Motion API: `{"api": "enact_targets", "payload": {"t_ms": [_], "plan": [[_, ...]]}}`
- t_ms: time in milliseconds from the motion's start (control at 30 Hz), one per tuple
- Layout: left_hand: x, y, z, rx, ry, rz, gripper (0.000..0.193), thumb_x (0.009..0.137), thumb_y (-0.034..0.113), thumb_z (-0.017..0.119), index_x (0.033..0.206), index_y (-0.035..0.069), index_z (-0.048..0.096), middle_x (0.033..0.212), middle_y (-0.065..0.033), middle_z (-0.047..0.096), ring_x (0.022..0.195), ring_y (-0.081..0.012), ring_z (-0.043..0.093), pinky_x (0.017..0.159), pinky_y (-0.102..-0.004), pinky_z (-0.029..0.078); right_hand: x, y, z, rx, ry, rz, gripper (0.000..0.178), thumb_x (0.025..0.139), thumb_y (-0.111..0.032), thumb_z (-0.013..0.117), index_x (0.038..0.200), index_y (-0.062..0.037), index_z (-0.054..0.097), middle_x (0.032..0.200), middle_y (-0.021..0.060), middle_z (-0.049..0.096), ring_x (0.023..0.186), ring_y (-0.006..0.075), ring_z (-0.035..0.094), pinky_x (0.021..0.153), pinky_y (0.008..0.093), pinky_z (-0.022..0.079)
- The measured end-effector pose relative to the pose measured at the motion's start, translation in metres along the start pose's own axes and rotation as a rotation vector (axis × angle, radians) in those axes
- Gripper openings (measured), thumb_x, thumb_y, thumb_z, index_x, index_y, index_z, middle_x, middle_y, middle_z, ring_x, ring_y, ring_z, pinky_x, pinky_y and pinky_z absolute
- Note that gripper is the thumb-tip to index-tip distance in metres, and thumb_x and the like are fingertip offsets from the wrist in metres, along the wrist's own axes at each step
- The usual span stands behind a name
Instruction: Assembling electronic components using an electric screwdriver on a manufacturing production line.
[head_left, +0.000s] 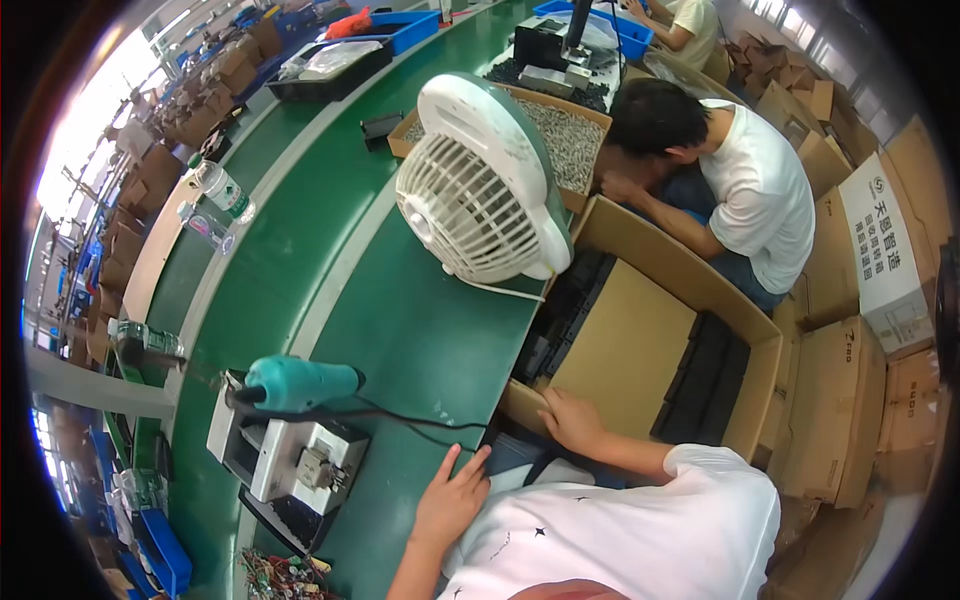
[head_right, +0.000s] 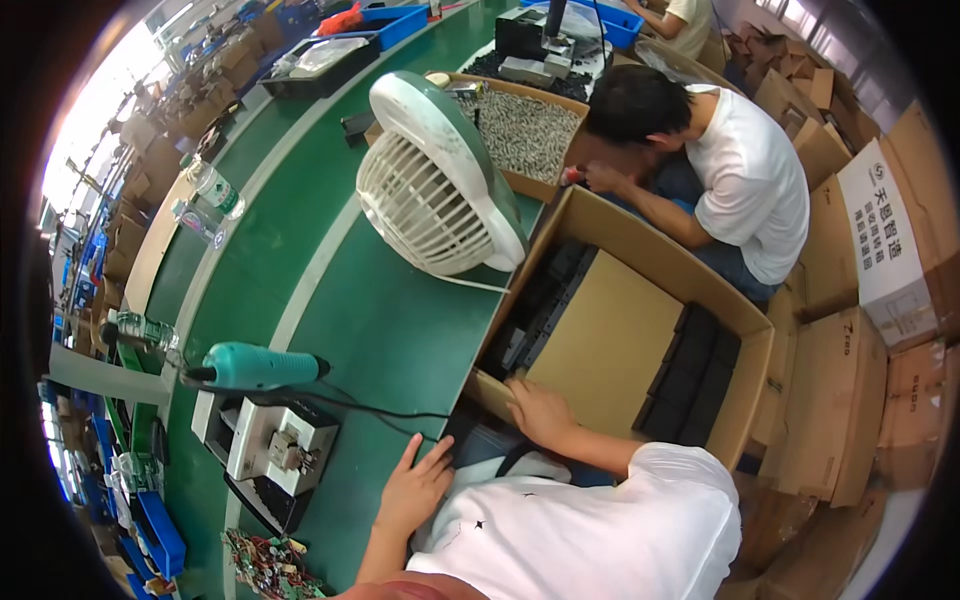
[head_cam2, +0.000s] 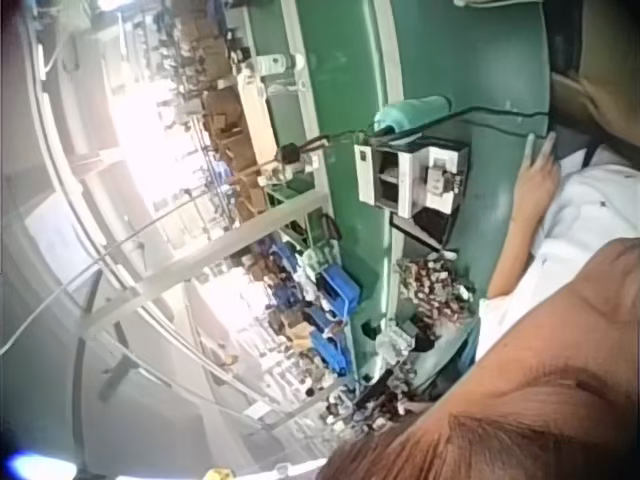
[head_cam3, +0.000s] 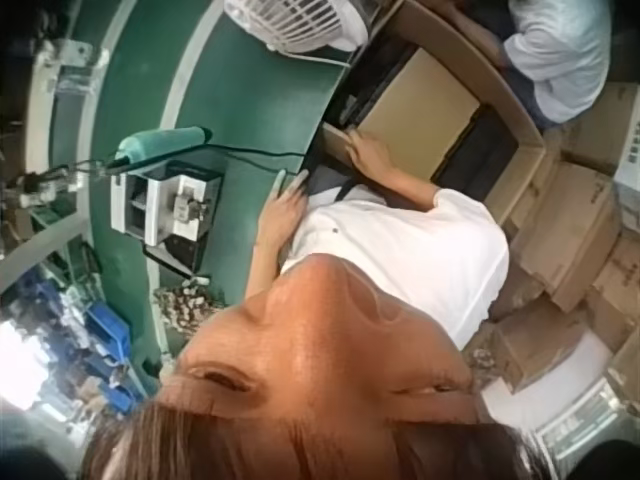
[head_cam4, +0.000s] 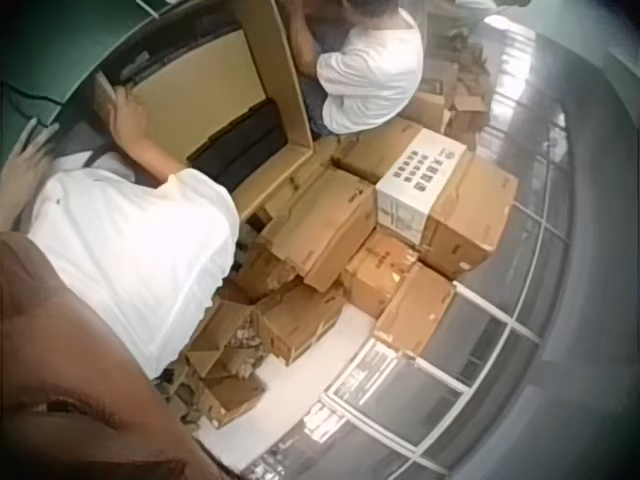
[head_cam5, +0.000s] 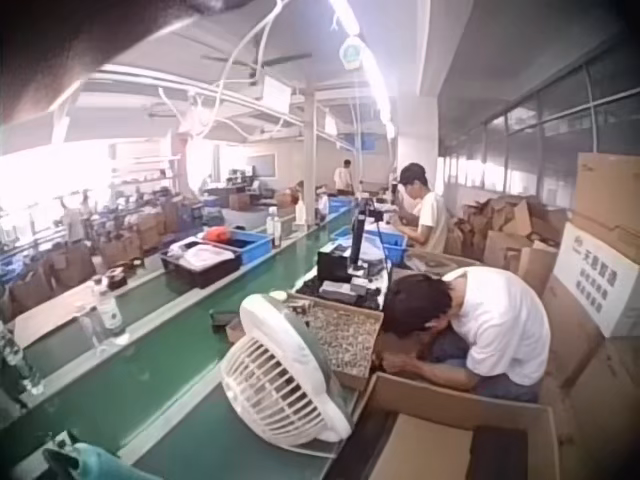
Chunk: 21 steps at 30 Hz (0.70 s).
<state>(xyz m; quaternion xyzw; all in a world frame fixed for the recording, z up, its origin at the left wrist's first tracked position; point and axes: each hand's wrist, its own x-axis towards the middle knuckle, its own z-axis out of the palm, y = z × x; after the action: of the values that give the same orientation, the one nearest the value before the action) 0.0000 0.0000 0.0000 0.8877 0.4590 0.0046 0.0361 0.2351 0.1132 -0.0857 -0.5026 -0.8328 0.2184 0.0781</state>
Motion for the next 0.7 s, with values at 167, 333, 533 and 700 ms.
{"api": "enact_targets", "payload": {"t_ms": [167, 333, 533, 700], "plan": [[0.0, -0.002, -0.003, -0.062, 0.061, -0.006, 0.016, 0.084, 0.016, 0.052, 0.093, 0.007, 0.06, 0.109, -0.0017, 0.062, 0.135, -0.02, 0.034, 0.113, -0.0437, 0.023, 0.002, -0.004, 0.001, 0.062, 0.065, 0.03, 0.036, 0.081, -0.021, 0.061, 0.112, -0.0071, 0.051, 0.099, 0.0145, 0.062, 0.08, 0.0317, 0.063, 0.065, 0.039, 0.05], [-0.006, 0.009, -0.007, -0.062, 0.214, 0.028, 0.013, 0.083, 0.015, 0.053, 0.09, 0.006, 0.06, 0.104, -0.0041, 0.061, 0.128, -0.0213, 0.042, 0.111, -0.0417, 0.027, -0.003, -0.012, -0.003, 0.033, 0.153, 0.03, 0.034, 0.083, -0.017, 0.059, 0.114, -0.0056, 0.052, 0.101, 0.0124, 0.062, 0.085, 0.0296, 0.063, 0.071, 0.0352, 0.05], [-0.035, 0.021, -0.018, -0.044, 0.332, -0.065, 0.014, 0.082, 0.014, 0.052, 0.093, 0.007, 0.057, 0.1, -0.0063, 0.058, 0.106, -0.0223, 0.051, 0.097, -0.0353, 0.038, 0.021, -0.05, -0.051, 0.687, 0.53, -0.171, 0.029, 0.088, -0.005, 0.051, 0.117, -0.0038, 0.05, 0.105, 0.0087, 0.06, 0.083, 0.0174, 0.059, 0.075, 0.0272, 0.048], [-0.085, 0.027, -0.012, -0.122, 0.349, -0.312, 0.012, 0.08, 0.013, 0.052, 0.091, 0.008, 0.054, 0.094, -0.0071, 0.054, 0.086, -0.022, 0.051, 0.081, -0.0312, 0.04, 0.095, -0.129, -0.096, 1.027, 0.295, -0.384, 0.028, 0.095, -0.006, 0.044, 0.123, -0.0025, 0.047, 0.108, 0.0108, 0.058, 0.086, 0.0167, 0.057, 0.082, 0.0268, 0.047]]}}
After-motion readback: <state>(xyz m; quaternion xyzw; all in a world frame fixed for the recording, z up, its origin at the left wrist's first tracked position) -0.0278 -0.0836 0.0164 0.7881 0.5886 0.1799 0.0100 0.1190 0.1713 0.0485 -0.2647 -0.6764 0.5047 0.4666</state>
